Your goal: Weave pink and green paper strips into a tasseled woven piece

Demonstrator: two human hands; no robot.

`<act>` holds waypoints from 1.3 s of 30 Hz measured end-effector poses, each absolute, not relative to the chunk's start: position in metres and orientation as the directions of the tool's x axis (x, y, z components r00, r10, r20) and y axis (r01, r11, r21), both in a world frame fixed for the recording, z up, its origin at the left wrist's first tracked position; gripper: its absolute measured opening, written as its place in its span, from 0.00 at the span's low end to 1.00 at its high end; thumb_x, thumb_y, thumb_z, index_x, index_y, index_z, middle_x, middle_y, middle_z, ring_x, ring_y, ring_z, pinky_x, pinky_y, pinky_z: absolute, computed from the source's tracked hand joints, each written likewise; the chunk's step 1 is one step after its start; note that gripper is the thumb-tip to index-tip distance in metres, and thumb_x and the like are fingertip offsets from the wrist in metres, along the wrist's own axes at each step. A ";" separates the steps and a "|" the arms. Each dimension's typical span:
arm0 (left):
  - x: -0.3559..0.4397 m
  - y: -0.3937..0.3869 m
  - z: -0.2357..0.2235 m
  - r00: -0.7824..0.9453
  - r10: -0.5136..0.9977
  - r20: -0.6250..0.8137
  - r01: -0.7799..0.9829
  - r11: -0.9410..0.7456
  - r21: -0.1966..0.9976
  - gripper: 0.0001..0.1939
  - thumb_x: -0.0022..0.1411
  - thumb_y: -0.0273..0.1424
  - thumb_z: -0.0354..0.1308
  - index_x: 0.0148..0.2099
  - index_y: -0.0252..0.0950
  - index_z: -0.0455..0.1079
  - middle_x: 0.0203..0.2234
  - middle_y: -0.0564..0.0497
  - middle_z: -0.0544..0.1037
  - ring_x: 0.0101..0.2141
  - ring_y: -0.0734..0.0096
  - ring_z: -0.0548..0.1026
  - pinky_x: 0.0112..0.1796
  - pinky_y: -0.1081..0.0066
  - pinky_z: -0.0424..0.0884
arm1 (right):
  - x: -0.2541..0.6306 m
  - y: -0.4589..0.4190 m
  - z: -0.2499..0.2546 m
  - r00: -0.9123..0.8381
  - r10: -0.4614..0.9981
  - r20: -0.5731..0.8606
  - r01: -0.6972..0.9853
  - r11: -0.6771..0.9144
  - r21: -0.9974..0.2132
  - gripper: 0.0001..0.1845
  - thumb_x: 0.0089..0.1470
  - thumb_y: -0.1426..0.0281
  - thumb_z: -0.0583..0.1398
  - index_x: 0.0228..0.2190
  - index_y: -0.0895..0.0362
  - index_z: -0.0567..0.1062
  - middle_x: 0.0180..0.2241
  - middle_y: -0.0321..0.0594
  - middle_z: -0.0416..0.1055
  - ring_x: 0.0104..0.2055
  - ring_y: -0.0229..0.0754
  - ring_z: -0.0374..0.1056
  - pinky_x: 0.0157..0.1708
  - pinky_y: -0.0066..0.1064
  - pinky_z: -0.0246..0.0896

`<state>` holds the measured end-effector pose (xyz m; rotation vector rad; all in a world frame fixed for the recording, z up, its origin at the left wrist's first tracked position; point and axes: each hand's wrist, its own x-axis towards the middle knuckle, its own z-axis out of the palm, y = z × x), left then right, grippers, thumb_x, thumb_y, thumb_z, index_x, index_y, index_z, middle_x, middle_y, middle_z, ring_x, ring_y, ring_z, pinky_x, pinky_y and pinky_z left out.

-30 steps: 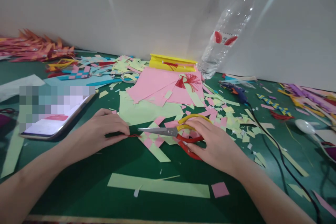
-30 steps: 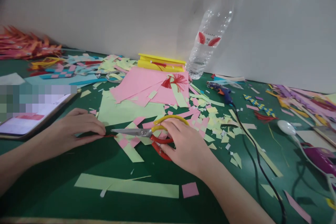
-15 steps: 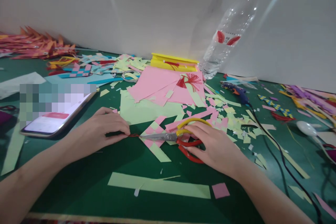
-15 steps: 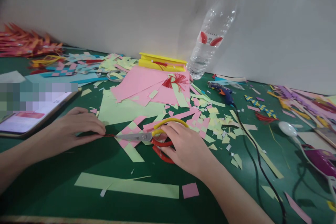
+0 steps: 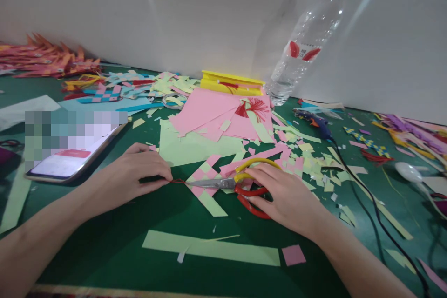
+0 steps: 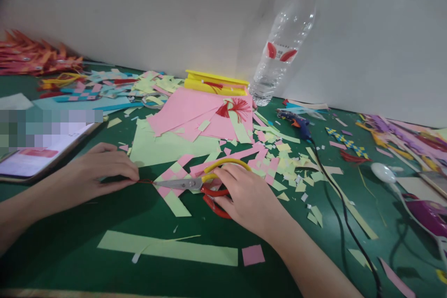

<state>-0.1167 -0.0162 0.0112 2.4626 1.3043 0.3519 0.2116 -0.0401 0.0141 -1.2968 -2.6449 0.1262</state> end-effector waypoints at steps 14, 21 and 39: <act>-0.118 -0.016 0.012 0.578 0.815 0.041 0.756 -0.553 0.351 0.11 0.61 0.36 0.51 0.35 0.45 0.76 0.35 0.56 0.80 0.38 0.69 0.73 0.52 0.66 0.52 | 0.208 -0.042 0.017 -0.641 0.758 0.123 0.761 0.648 -0.030 0.19 0.55 0.68 0.59 0.47 0.62 0.72 0.46 0.51 0.74 0.45 0.51 0.73 0.35 0.40 0.76; -0.121 -0.016 0.008 0.616 0.783 0.090 0.722 -0.606 0.332 0.11 0.62 0.33 0.51 0.36 0.46 0.76 0.35 0.57 0.79 0.38 0.70 0.74 0.52 0.66 0.51 | 0.206 -0.045 0.019 -0.678 0.714 0.176 0.732 0.678 0.068 0.18 0.54 0.70 0.59 0.45 0.67 0.74 0.43 0.54 0.75 0.43 0.52 0.73 0.37 0.39 0.75; -0.130 -0.010 -0.005 0.719 0.673 0.173 0.639 -0.739 0.215 0.14 0.67 0.31 0.46 0.39 0.45 0.74 0.36 0.56 0.78 0.38 0.73 0.74 0.51 0.66 0.55 | 0.213 -0.043 0.018 -0.583 0.805 0.111 0.792 0.594 -0.141 0.17 0.54 0.69 0.60 0.46 0.58 0.71 0.48 0.46 0.73 0.48 0.49 0.71 0.39 0.38 0.74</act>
